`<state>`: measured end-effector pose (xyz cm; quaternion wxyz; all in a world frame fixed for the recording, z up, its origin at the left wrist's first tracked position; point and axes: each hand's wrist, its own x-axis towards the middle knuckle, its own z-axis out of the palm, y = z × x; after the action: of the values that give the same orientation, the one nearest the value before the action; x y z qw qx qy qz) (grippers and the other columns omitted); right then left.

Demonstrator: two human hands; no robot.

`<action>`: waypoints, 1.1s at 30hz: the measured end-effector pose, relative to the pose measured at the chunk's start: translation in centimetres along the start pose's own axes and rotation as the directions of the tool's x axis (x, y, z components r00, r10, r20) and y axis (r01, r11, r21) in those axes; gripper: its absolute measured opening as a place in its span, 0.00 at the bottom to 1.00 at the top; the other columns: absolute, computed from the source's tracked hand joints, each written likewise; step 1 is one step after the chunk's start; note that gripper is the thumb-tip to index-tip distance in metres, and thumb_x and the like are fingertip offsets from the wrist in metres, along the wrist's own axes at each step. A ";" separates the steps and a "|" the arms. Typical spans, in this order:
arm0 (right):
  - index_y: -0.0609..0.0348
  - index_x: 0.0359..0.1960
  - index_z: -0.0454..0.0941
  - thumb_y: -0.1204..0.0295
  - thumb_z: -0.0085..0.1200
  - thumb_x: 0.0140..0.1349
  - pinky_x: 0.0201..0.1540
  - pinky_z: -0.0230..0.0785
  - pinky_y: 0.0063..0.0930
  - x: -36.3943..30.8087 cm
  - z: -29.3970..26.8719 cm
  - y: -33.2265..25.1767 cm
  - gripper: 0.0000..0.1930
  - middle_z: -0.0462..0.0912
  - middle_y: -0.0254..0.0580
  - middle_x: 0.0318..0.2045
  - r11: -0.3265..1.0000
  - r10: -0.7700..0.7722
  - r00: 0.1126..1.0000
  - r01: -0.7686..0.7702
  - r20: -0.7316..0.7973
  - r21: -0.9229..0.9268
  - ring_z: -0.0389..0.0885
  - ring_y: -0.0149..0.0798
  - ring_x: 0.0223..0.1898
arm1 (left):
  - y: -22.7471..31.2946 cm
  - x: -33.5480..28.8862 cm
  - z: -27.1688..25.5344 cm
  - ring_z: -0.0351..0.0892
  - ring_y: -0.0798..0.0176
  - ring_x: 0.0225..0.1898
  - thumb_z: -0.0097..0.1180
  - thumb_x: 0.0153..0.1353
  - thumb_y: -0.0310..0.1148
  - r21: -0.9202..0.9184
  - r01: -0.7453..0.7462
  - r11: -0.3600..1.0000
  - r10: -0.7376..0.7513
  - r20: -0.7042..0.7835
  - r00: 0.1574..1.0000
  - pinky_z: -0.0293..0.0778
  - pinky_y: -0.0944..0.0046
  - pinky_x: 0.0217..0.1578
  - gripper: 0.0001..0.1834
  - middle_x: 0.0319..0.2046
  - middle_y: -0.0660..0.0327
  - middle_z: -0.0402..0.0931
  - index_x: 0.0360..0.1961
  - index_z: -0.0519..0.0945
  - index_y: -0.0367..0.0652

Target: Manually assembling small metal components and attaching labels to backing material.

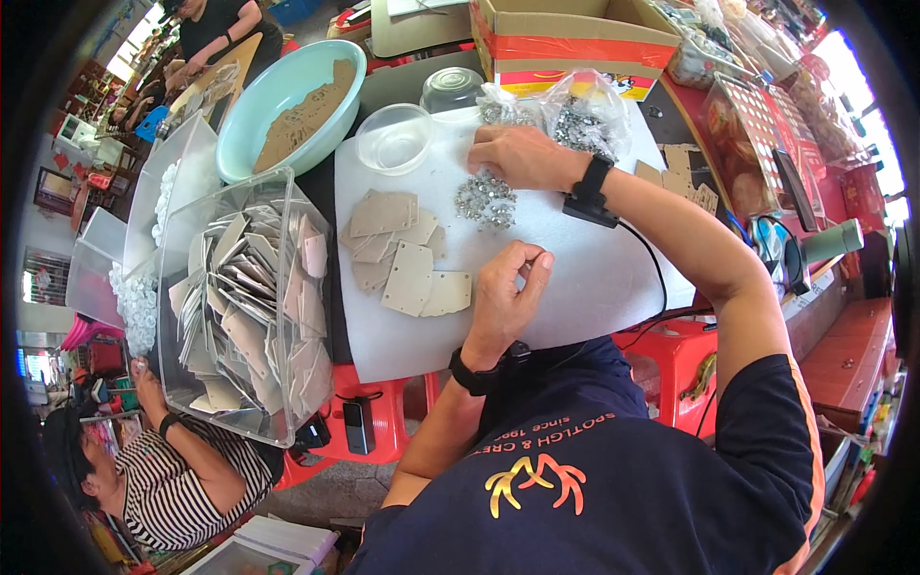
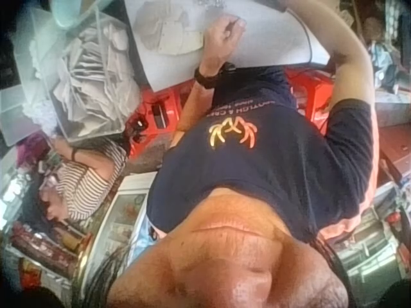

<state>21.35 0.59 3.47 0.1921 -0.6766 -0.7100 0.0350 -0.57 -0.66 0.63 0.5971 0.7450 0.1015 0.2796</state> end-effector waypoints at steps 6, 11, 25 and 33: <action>0.56 0.40 0.81 0.76 0.53 0.62 0.44 0.73 0.43 -0.5 -0.8 0.3 0.07 0.79 0.43 0.41 0.990 0.128 0.989 -0.131 -0.071 -0.043 0.80 0.51 0.44 | 0.0 0.0 0.1 0.73 0.66 0.24 0.59 0.65 0.28 -0.013 -0.017 1.000 0.017 -0.017 1.000 0.70 0.67 0.28 0.06 0.26 0.59 0.77 0.34 0.78 0.35; 0.57 0.41 0.81 0.74 0.52 0.64 0.44 0.73 0.44 -0.8 -0.4 1.2 0.07 0.79 0.45 0.41 0.979 0.150 0.988 -0.155 -0.044 -0.136 0.80 0.52 0.43 | 0.1 0.0 0.0 0.73 0.66 0.24 0.59 0.65 0.28 -0.005 0.000 1.000 0.000 -0.021 1.000 0.70 0.67 0.28 0.06 0.26 0.59 0.78 0.34 0.78 0.36; 0.59 0.35 0.77 0.69 0.55 0.62 0.40 0.71 0.44 -2.3 -2.2 -0.7 0.06 0.79 0.44 0.36 0.990 0.139 0.980 -0.142 0.141 0.014 0.81 0.52 0.37 | 0.1 -0.1 0.0 0.76 0.73 0.29 0.56 0.68 0.29 -0.007 0.044 0.999 -0.044 0.013 0.999 0.71 0.71 0.33 0.07 0.26 0.62 0.80 0.35 0.79 0.35; 0.56 0.34 0.76 0.70 0.57 0.60 0.36 0.72 0.43 -3.2 -1.9 -1.3 0.05 0.79 0.42 0.34 0.998 0.064 0.993 -0.066 0.102 0.012 0.81 0.50 0.35 | -0.1 0.0 0.1 0.72 0.68 0.24 0.59 0.65 0.28 -0.022 -0.005 1.000 0.004 -0.021 1.000 0.70 0.67 0.28 0.06 0.24 0.60 0.77 0.33 0.78 0.36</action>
<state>20.77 -2.99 4.88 0.1596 -0.6952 -0.6962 0.0810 -0.48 -0.76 0.52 0.6036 0.7356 0.1031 0.2897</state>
